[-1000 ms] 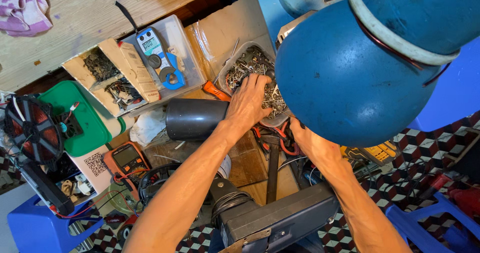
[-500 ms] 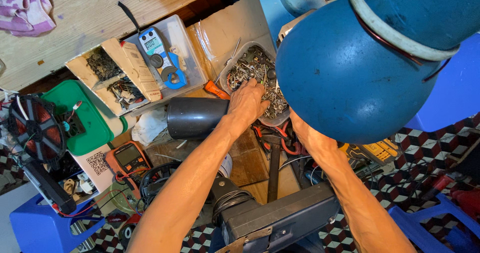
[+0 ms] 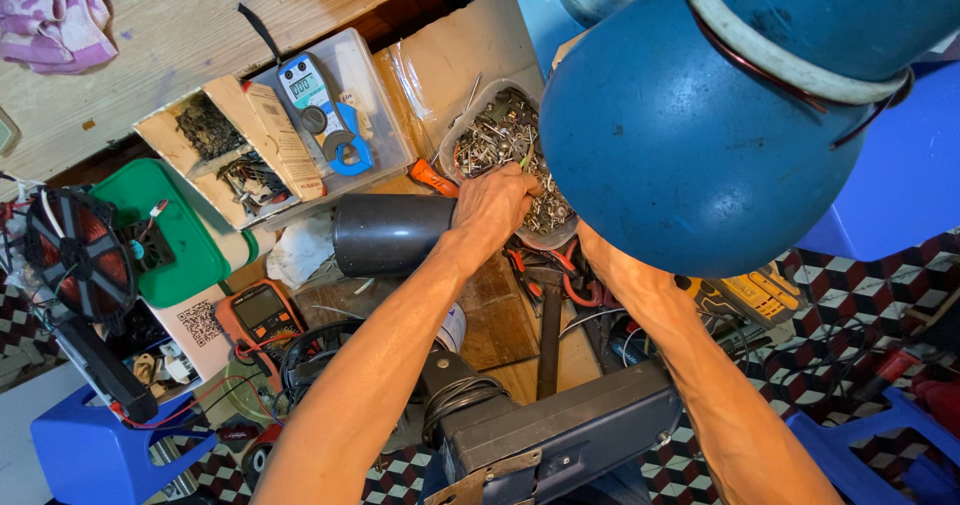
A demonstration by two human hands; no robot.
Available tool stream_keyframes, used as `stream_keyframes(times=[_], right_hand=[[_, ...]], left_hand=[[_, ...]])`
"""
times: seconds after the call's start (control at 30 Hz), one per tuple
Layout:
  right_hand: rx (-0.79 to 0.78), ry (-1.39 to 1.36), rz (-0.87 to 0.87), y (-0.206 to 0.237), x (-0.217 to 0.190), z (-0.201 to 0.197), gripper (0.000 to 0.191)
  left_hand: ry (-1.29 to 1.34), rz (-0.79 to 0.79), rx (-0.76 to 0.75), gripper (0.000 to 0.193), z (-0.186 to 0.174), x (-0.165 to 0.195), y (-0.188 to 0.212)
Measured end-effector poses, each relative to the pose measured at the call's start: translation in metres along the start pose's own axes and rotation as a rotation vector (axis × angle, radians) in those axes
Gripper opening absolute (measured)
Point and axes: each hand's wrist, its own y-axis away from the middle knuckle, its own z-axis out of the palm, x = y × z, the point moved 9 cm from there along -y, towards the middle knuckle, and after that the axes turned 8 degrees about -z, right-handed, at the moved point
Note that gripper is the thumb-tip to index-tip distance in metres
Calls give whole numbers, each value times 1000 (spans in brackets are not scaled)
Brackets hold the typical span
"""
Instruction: The person repairs a small electric motor at a cluttered workbench. They unscrew and manipulate the motor housing with a screwdriver, handle its wiring, position the motor against a benchtop drill press, and sort removed screws and small parts into a parts tray.
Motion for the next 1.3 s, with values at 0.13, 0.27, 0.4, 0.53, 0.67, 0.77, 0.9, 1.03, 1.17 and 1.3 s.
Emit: stream_keyframes(times=[0.13, 0.27, 0.4, 0.53, 0.67, 0.77, 0.9, 1.03, 1.17, 1.3], right_hand=[[403, 580, -447, 20, -43, -40, 14], [282, 280, -387, 28, -18, -49, 13], [136, 104, -269, 22, 1, -43, 10], [140, 453, -419, 18, -19, -46, 9], [109, 685, -457, 15, -30, -45, 15], [4, 970, -460, 17, -31, -36, 13], [-147, 1439, -507, 17, -28, -24, 17], [-211, 1996, -710, 22, -34, -19, 16], [217, 436, -418, 10, -55, -85, 9], [-48, 173, -75, -12, -36, -64, 6]], left_hand=[[8, -25, 16, 26, -2, 3, 2], [21, -25, -33, 36, -3, 9, 1], [-76, -93, -77, 69, 4, 17, 0], [-140, -168, -79, 75, 8, 19, -2], [-95, -219, 17, 74, 7, 13, -5], [-32, -233, 43, 62, 9, 3, -8], [33, -308, 151, 46, -4, -24, -22], [51, -307, 152, 42, -7, -35, -28], [102, -235, 118, 46, -15, -30, -25], [41, -176, -42, 80, -14, -16, -18]])
